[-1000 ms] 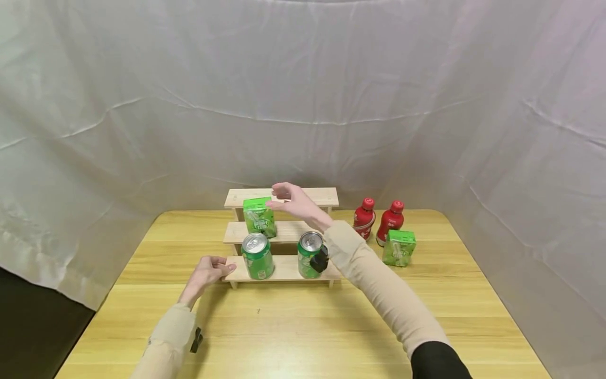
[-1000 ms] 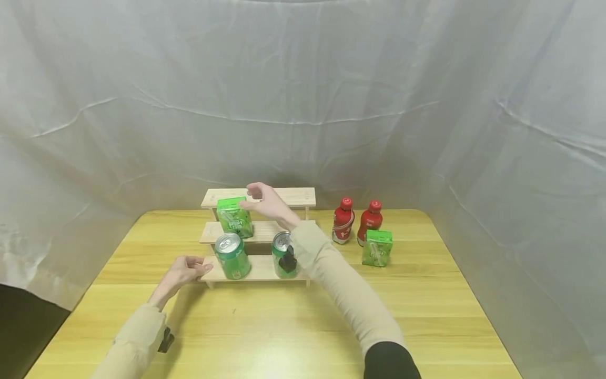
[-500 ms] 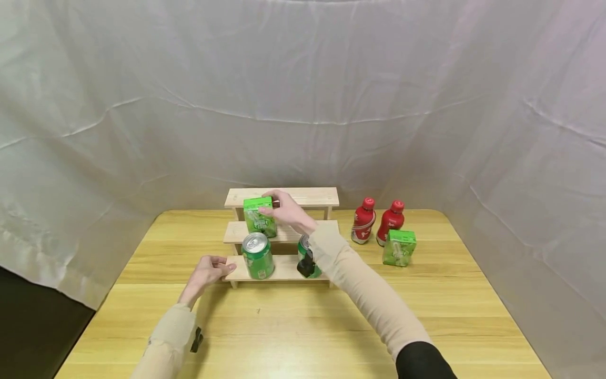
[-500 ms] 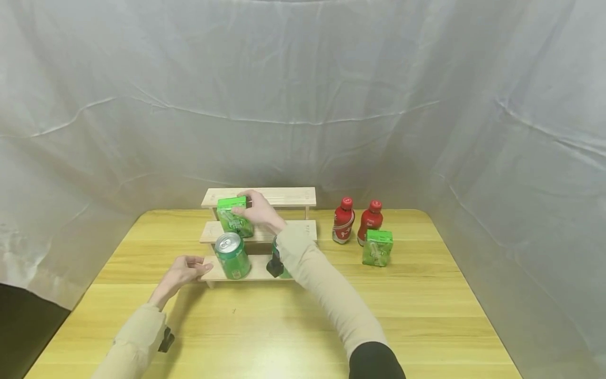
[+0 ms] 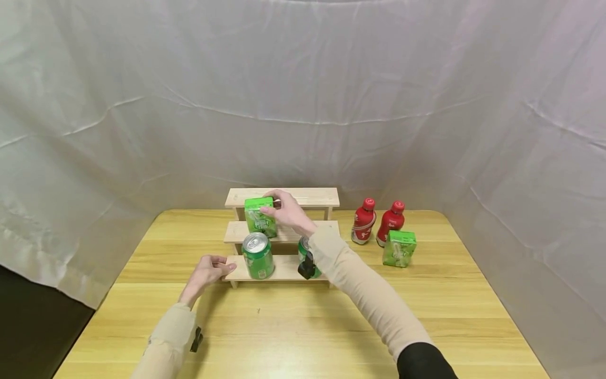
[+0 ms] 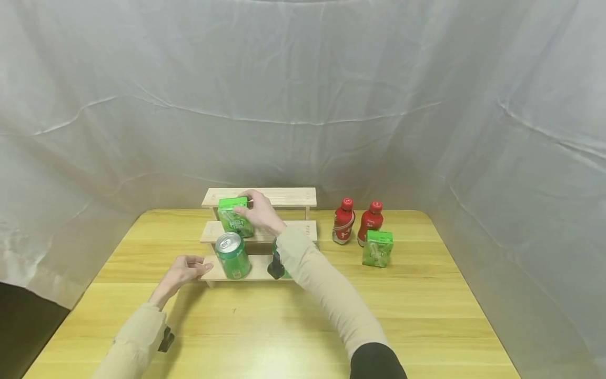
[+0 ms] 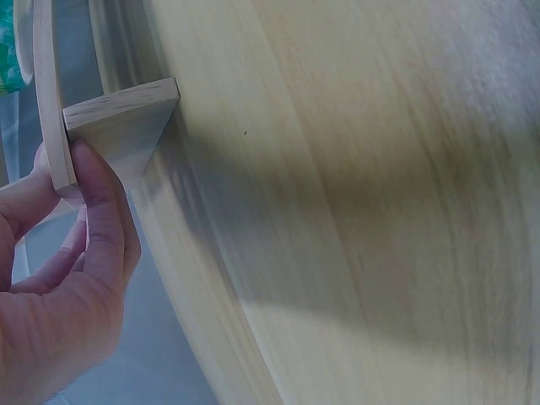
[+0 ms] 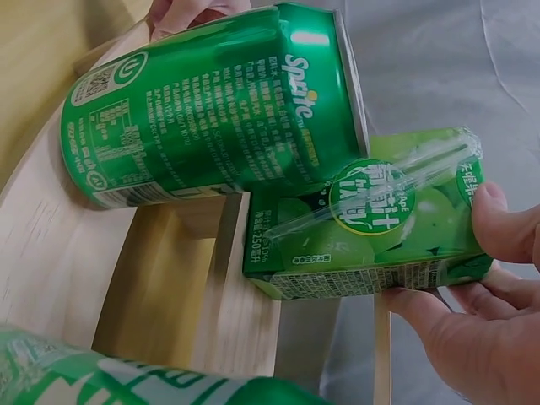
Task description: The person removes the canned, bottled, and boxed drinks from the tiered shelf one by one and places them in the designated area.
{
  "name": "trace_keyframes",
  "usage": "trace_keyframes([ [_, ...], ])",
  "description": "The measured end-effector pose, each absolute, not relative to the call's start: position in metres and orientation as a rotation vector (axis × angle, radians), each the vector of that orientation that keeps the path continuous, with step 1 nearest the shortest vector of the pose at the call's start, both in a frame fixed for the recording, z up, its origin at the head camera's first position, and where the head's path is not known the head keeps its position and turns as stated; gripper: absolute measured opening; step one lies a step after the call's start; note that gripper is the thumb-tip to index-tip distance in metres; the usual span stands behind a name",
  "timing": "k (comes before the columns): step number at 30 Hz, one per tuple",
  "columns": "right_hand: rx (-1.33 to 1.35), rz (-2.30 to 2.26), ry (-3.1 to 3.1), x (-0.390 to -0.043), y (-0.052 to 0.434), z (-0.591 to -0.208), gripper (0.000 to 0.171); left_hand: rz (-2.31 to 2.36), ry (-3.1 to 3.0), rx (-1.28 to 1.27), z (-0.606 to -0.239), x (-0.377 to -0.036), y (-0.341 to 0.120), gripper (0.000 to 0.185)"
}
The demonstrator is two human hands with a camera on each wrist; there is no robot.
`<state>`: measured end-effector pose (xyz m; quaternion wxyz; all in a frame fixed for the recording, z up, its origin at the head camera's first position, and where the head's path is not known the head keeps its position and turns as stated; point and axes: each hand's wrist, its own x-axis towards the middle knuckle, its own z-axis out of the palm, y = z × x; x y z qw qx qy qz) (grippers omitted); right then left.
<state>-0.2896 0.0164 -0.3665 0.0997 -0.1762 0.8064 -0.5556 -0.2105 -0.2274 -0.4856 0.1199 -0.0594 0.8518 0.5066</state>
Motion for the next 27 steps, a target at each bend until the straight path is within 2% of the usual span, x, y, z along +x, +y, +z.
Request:
trace_keyframes([
  [13, -0.510, -1.731, 2.499, -0.280, 0.056, -0.357, 0.037, 1.479, 2.500, -0.191, -0.486, -0.211, -0.226, 0.054],
  [27, -0.496, -1.746, 2.606, -0.266, 0.156, -0.348, 0.036, 1.500, 2.481, -0.181, -0.486, -0.208, -0.223, 0.055],
])
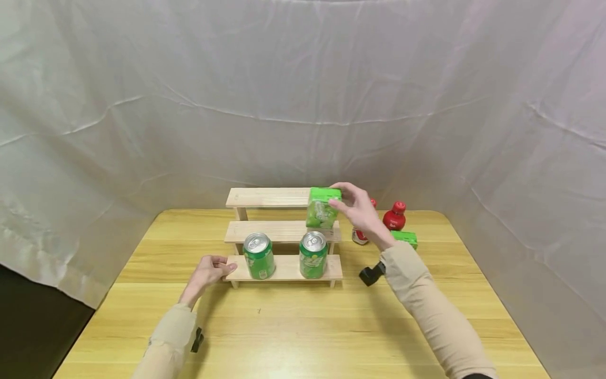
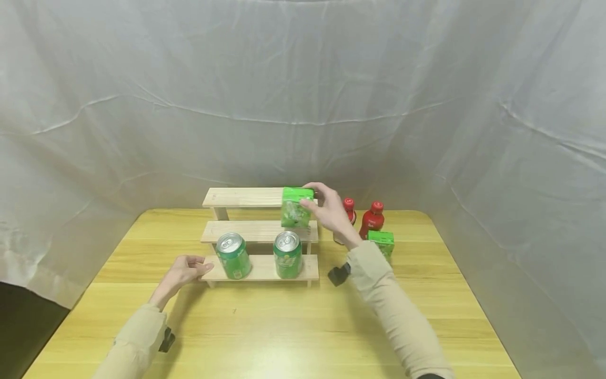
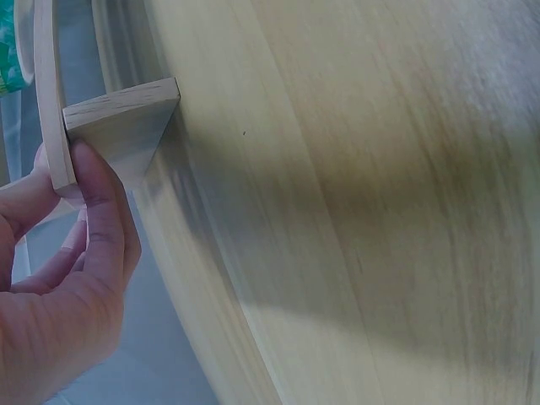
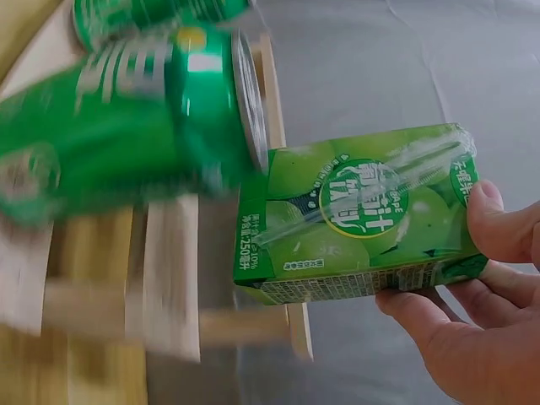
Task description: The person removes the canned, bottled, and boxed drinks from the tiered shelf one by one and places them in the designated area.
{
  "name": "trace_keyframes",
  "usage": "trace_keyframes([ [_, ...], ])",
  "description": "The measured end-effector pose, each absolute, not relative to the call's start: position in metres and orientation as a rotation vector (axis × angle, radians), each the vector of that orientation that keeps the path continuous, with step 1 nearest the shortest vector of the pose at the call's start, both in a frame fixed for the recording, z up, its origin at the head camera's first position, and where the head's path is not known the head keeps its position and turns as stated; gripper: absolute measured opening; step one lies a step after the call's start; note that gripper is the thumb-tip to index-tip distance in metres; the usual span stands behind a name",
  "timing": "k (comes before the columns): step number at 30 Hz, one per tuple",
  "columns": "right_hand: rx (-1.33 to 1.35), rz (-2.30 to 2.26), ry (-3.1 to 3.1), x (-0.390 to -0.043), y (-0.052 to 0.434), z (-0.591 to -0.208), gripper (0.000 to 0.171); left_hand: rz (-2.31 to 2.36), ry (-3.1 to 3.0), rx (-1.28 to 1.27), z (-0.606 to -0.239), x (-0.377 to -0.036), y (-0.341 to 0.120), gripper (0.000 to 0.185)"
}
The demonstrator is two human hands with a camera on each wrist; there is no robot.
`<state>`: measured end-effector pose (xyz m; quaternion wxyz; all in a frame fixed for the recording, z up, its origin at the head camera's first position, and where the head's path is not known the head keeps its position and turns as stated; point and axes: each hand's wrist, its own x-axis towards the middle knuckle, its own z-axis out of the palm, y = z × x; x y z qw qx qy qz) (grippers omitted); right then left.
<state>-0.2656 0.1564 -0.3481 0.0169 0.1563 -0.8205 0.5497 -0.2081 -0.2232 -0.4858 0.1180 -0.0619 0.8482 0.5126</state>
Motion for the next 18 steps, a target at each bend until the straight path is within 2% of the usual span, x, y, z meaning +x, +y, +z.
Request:
trace_keyframes([
  [9, 0.403, 1.575, -2.603, -0.260, 0.215, -0.355, 0.039, 1.477, 2.486, -0.208, -0.487, -0.207, -0.223, 0.054],
  [18, 0.346, 1.494, -2.672, -0.257, 0.245, -0.378, 0.039, 1.490, 2.491, -0.210, -0.488, -0.207, -0.221, 0.054],
])
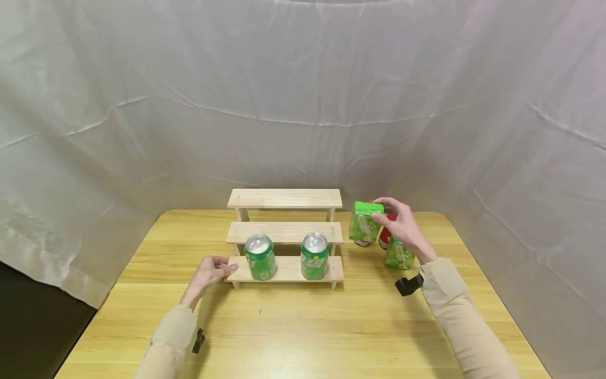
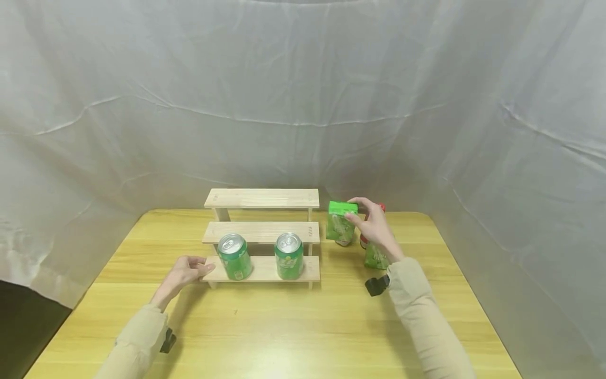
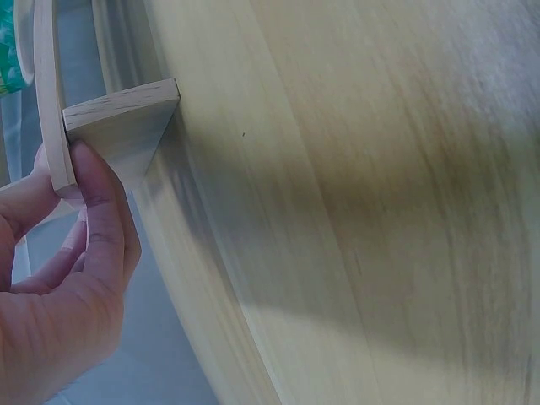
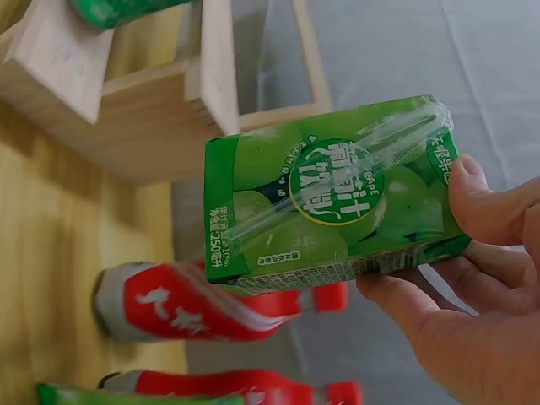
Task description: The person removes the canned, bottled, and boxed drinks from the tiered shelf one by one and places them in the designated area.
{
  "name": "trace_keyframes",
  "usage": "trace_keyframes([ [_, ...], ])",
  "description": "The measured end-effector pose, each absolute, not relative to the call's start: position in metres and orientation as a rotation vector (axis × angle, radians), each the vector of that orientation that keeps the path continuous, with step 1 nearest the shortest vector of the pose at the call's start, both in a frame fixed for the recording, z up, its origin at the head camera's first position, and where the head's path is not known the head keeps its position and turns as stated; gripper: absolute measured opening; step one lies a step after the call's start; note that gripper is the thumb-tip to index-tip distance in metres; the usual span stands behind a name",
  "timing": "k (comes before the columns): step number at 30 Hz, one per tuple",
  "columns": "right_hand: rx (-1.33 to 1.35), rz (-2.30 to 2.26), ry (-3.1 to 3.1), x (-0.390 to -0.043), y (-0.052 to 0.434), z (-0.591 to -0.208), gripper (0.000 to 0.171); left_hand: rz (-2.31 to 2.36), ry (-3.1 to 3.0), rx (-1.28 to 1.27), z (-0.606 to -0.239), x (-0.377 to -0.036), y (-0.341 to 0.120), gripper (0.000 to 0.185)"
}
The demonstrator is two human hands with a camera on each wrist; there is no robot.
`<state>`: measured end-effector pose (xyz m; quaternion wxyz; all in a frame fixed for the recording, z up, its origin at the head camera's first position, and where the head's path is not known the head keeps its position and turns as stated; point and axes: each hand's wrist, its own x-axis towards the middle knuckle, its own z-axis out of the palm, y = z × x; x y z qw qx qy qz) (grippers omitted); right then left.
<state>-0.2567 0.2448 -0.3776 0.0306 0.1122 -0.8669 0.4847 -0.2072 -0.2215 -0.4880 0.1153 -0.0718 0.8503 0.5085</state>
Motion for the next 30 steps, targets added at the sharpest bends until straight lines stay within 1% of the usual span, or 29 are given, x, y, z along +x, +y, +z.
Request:
trace_keyframes([
  [10, 0.362, 1.467, -2.699, -0.262, 0.250, -0.410, 0.038, 1.468, 2.503, -0.214, -0.488, -0.205, -0.222, 0.054],
  [18, 0.299, 1.422, -2.770, -0.268, 0.251, -0.438, 0.037, 1.472, 2.506, -0.210, -0.488, -0.205, -0.221, 0.054],
  [30, 0.262, 1.392, -2.825, -0.269, 0.249, -0.455, 0.037, 1.487, 2.521, -0.188, -0.488, -0.205, -0.221, 0.052],
])
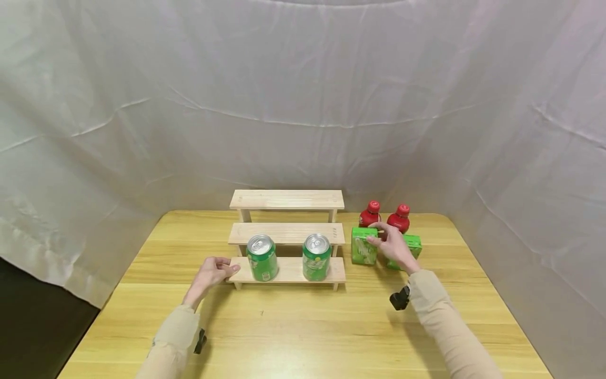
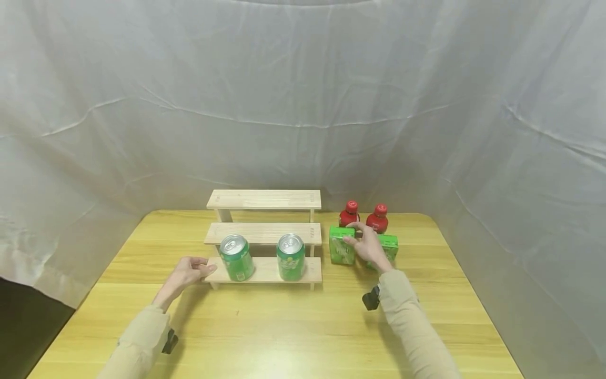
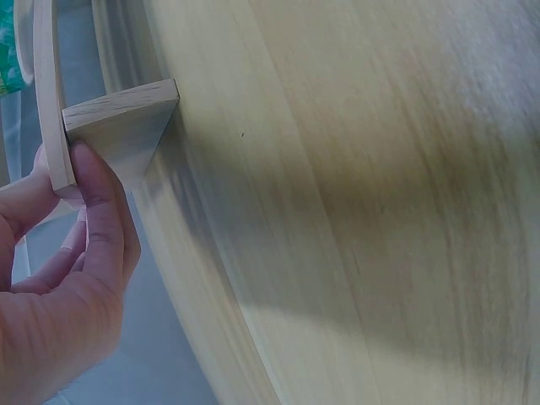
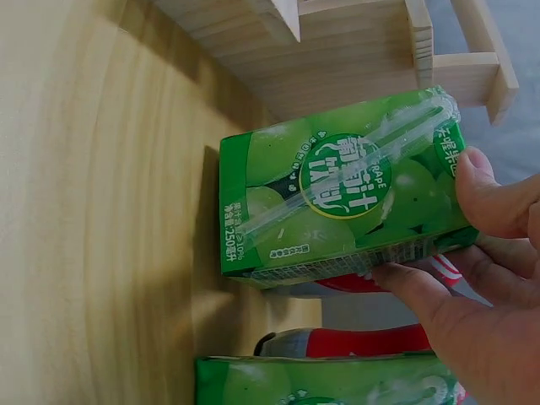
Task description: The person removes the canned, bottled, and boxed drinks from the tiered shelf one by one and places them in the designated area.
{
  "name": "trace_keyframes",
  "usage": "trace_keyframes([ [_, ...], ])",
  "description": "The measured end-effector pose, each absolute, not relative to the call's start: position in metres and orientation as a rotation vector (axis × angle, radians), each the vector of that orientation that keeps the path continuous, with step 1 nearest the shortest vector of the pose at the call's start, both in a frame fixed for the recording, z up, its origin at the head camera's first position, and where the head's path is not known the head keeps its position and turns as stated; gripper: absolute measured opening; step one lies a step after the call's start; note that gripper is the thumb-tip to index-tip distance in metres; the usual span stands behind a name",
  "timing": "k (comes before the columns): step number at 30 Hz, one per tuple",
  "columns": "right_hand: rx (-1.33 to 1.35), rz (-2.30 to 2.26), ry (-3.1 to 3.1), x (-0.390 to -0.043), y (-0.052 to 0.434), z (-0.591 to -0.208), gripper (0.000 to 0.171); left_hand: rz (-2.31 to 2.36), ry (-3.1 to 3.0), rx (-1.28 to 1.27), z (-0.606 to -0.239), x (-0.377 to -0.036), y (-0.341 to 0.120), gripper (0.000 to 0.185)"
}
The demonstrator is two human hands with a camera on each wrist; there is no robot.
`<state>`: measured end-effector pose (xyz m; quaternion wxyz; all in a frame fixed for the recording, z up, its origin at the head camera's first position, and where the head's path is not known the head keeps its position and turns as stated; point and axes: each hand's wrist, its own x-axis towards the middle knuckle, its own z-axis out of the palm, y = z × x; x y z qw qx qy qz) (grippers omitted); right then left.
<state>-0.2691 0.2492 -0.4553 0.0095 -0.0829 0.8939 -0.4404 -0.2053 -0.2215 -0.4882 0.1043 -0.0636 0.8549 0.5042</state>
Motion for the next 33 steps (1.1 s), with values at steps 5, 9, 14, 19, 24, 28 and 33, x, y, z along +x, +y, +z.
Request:
trace_keyframes([
  [5, -0.268, -1.390, 2.786, -0.2685, 0.2500, -0.4592, 0.036, 1.491, 2.515, -0.191, -0.4884, -0.2058, -0.2214, 0.053],
  [9, -0.252, -1.392, 2.797, -0.2659, 0.2513, -0.4598, 0.035, 1.484, 2.506, -0.199, -0.4873, -0.2068, -0.2205, 0.055],
  [14, -0.223, -1.394, 2.780, -0.2627, 0.2502, -0.4603, 0.038, 1.473, 2.501, -0.202, -0.4865, -0.2084, -0.2200, 0.056],
  [19, -0.176, -1.449, 2.715, -0.2612, 0.2476, -0.4625, 0.042, 1.458, 2.506, -0.218, -0.4864, -0.2083, -0.2206, 0.056],
  [24, -0.168, -1.470, 2.695, -0.2607, 0.2474, -0.4643, 0.043, 1.476, 2.508, -0.211, -0.4872, -0.2068, -0.2211, 0.054],
  [28, -0.161, -1.483, 2.683, -0.2608, 0.2466, -0.4652, 0.043, 1.498, 2.501, -0.196, -0.4872, -0.2058, -0.2211, 0.053],
  [33, -0.166, -1.523, 2.667, -0.2592, 0.2452, -0.4649, 0.045, 1.496, 2.485, -0.209, -0.4859, -0.2056, -0.2200, 0.056],
])
